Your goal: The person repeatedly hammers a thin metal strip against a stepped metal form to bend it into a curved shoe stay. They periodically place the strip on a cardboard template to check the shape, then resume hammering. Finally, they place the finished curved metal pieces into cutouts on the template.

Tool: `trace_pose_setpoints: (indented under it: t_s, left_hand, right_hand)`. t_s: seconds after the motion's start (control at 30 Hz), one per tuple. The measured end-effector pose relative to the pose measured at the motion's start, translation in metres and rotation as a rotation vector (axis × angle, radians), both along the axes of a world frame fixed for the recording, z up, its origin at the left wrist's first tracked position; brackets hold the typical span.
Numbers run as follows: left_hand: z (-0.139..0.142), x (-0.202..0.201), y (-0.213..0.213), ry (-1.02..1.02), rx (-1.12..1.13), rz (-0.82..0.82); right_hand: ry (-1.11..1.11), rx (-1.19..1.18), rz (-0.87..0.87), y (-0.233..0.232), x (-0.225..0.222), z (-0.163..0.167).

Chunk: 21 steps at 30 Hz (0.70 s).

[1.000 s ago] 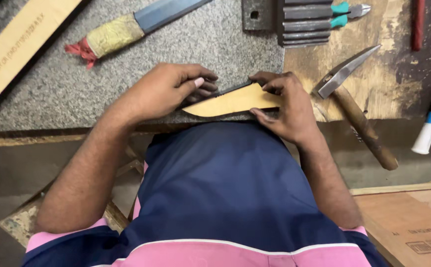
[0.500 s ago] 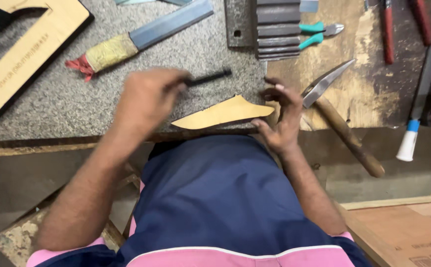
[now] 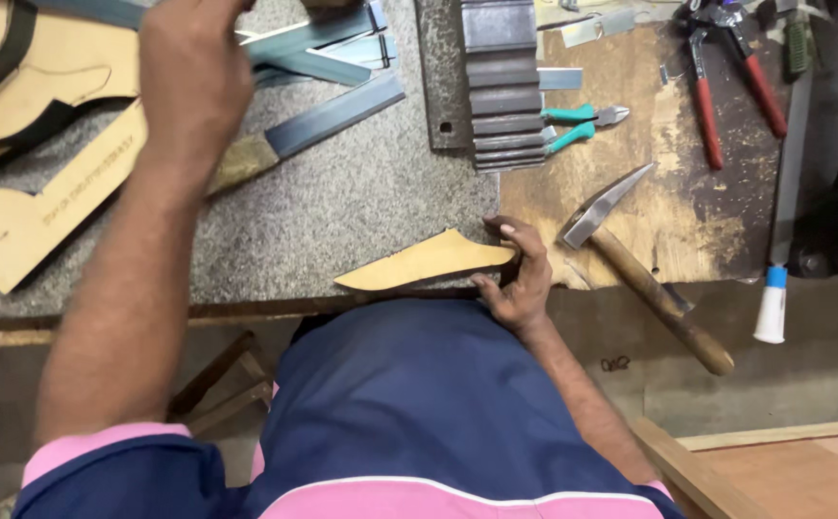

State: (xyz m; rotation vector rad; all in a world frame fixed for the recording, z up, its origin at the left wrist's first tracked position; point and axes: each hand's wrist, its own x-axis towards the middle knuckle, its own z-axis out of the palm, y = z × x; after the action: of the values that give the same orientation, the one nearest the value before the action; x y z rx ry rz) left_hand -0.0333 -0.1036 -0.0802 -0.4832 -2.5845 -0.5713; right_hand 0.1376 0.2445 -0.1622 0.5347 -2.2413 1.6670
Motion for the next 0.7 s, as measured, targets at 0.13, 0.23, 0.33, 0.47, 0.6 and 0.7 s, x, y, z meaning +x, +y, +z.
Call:
trace_pose_setpoints:
  t_s: [0.13, 0.23, 0.33, 0.47, 0.6, 0.7]
  left_hand:
    - [0.001, 0.008, -0.027, -0.074, -0.257, -0.035]
    - [-0.002, 0.006, -0.036, -0.045, -0.381, -0.013]
    - [-0.004, 0.003, -0.042, -0.048, -0.472, 0.003]
    - [0.002, 0.006, -0.057, 0.017, -0.599, -0.036]
    - [0.012, 0.017, -0.066, 0.104, -0.618, -0.105]
    - [0.021, 0.021, -0.066, 0.162, -0.656, -0.113]
  right_hand:
    - [-0.014, 0.046, -0.037, 0.001, 0.001, -0.001]
    - [0.005, 0.052, -0.048, 0.002, 0.001, -0.003]
    - [0.004, 0.056, -0.054, 0.002, 0.000, -0.004]
    - [-0.006, 0.023, -0.036, 0.003, 0.000, -0.006]
    - [-0.020, 0.045, -0.057, 0.004, 0.001, -0.007]
    - [-0.008, 0.053, -0.050, 0.003, 0.000, -0.005]
